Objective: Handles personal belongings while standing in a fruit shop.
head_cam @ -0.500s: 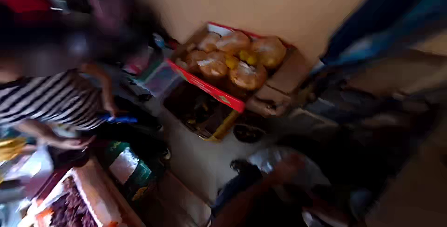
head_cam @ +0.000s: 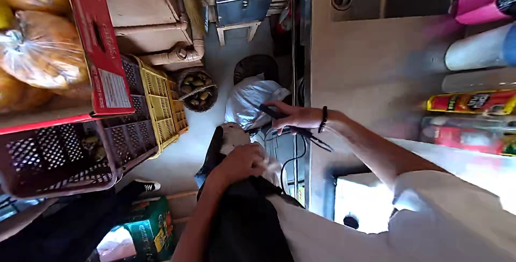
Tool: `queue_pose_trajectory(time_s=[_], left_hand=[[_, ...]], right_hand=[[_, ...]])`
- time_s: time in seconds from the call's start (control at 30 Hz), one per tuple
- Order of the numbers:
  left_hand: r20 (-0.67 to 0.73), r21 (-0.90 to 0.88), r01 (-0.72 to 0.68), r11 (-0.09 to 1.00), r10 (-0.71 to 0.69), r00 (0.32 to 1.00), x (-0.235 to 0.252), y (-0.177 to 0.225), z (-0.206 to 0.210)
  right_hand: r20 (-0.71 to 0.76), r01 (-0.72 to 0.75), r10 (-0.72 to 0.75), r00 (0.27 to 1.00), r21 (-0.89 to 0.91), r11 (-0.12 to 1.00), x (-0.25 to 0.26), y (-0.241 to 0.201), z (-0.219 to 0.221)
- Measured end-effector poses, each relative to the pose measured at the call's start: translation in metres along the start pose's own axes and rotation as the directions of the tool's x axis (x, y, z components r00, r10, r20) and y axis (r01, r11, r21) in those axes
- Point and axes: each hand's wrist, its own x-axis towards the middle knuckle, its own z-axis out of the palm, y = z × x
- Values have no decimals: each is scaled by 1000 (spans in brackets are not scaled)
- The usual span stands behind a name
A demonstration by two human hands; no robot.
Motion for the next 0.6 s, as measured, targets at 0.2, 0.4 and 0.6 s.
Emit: queue_pose_trajectory(time_s=[0.2,0.4,0.6], left_hand=[[-408,-126,-215,968,147,901,-74,17,5],[-724,-76,174,982,-174,668,-82,22,23],[-235,-42,673,739,-662,712,-37,32,-21]], right_hand=[[245,-110,101,964,24,994,26,20,30],[395,-338,377,838,-168,926,26,21,47],[373,-251,407,834,-400,881,48,4,72]])
